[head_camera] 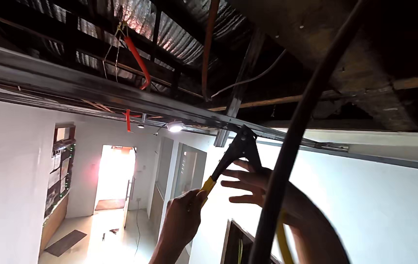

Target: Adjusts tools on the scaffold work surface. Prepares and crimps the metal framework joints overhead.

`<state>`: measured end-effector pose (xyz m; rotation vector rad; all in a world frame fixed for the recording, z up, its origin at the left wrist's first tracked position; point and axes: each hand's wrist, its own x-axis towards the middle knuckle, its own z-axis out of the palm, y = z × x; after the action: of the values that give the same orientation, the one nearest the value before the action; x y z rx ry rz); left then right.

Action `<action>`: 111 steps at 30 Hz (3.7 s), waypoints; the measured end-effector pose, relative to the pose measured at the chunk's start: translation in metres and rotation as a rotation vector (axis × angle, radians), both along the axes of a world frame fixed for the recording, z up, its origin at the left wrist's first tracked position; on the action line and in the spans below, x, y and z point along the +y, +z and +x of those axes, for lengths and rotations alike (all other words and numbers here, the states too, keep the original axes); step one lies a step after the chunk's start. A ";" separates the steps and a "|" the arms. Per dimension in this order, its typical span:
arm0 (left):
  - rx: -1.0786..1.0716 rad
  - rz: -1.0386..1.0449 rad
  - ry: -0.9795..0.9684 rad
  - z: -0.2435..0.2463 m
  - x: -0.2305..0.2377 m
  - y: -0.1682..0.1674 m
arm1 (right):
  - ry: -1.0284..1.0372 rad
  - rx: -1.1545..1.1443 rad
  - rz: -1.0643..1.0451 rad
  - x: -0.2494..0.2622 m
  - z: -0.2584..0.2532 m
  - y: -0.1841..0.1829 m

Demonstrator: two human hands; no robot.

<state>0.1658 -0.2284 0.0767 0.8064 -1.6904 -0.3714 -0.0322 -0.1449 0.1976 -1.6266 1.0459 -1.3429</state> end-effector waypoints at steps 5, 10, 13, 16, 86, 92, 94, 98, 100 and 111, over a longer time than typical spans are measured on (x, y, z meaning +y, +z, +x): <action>0.031 0.012 0.032 -0.010 0.006 0.000 | -0.030 -0.102 -0.091 -0.017 0.016 0.000; -0.012 0.045 -0.133 -0.004 0.006 -0.006 | -0.166 -0.177 -0.241 -0.053 0.045 -0.030; -0.136 0.069 -0.154 0.001 0.015 0.001 | -0.305 -0.152 -0.301 -0.066 0.053 -0.033; -0.066 0.041 -0.038 0.001 0.012 0.001 | -0.418 -0.157 -0.384 -0.077 0.068 -0.033; 0.026 0.086 -0.030 -0.003 0.019 0.016 | -0.127 -0.110 -0.112 -0.020 0.036 -0.009; -0.121 0.102 -0.188 0.005 0.029 0.012 | -0.286 -0.161 -0.284 -0.051 0.058 -0.023; -0.076 0.097 -0.123 0.003 0.028 0.013 | -0.359 -0.189 -0.319 -0.061 0.064 -0.023; -0.036 0.073 -0.125 0.005 0.015 0.009 | -0.423 -0.139 -0.339 -0.071 0.068 -0.023; -0.018 0.074 -0.179 0.006 0.011 0.009 | -0.477 0.090 -0.281 -0.059 0.056 -0.021; 0.073 0.120 -0.023 -0.004 0.020 0.010 | -0.333 0.213 -0.170 -0.003 0.033 -0.014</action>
<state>0.1621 -0.2089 0.0863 0.8514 -1.6218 -0.5163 0.0004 -0.1478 0.1838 -1.8086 1.4107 -1.5321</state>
